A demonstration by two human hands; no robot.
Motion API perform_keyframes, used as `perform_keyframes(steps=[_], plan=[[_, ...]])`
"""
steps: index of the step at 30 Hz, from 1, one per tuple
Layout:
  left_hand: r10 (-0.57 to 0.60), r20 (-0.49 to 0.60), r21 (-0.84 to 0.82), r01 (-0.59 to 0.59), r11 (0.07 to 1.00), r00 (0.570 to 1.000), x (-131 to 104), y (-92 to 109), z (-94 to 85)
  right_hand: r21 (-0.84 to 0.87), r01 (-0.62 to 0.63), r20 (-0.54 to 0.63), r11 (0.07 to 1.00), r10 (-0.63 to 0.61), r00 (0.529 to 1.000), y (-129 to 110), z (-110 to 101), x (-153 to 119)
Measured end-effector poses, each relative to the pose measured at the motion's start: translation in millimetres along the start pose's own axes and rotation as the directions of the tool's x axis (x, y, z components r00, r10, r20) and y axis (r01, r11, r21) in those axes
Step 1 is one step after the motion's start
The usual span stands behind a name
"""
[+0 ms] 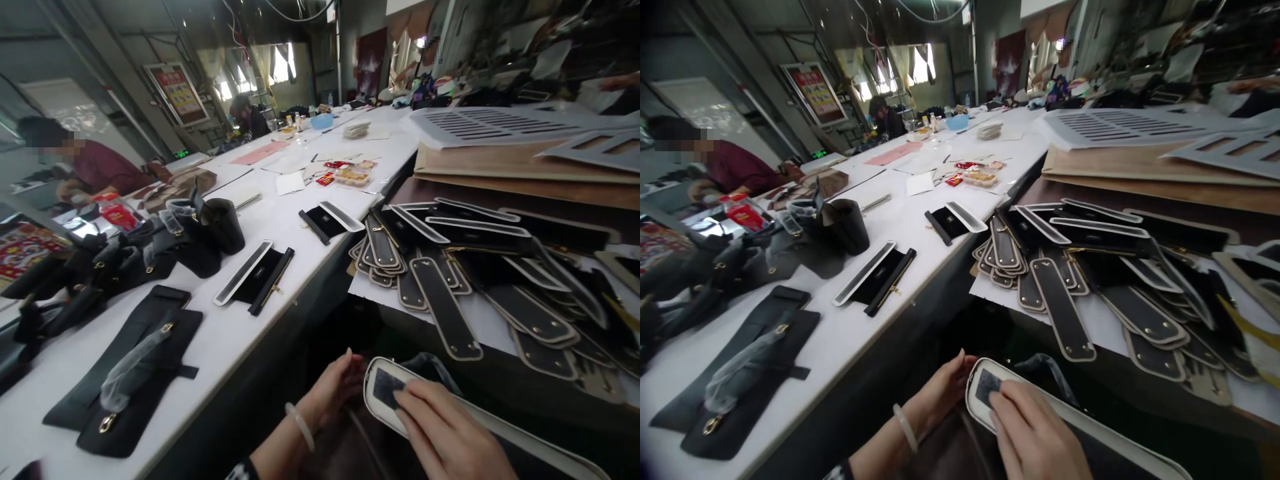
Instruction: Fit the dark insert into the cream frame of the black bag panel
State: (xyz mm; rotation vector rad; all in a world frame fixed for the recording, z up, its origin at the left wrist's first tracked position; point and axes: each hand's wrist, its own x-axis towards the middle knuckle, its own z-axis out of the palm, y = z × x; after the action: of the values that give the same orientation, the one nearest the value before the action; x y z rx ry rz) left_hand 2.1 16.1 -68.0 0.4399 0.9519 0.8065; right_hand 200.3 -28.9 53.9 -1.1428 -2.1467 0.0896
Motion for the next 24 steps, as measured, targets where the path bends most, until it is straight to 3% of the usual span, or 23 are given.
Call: perform_keyframes(steps=[4,8,18,24], plan=[[-0.078,0.114,-0.224,0.102,0.969,0.990,4,-25,25.9,-0.062,-0.022,0.204,0.998,0.035,0.978,-5,25,21],[-0.075,0.139,-0.403,0.125,0.907,0.987,5,-28,43.8,-0.061,-0.067,0.247,0.996,0.080,0.966,5,31,10],[-0.089,0.063,-0.482,0.108,0.870,0.994,-3,-30,45.8,-0.034,-0.105,0.249,0.994,0.110,0.962,6,30,16],[-0.092,0.047,-0.472,0.103,0.875,0.995,-10,-32,44.4,-0.035,-0.153,0.346,0.988,0.155,0.925,5,32,19]])
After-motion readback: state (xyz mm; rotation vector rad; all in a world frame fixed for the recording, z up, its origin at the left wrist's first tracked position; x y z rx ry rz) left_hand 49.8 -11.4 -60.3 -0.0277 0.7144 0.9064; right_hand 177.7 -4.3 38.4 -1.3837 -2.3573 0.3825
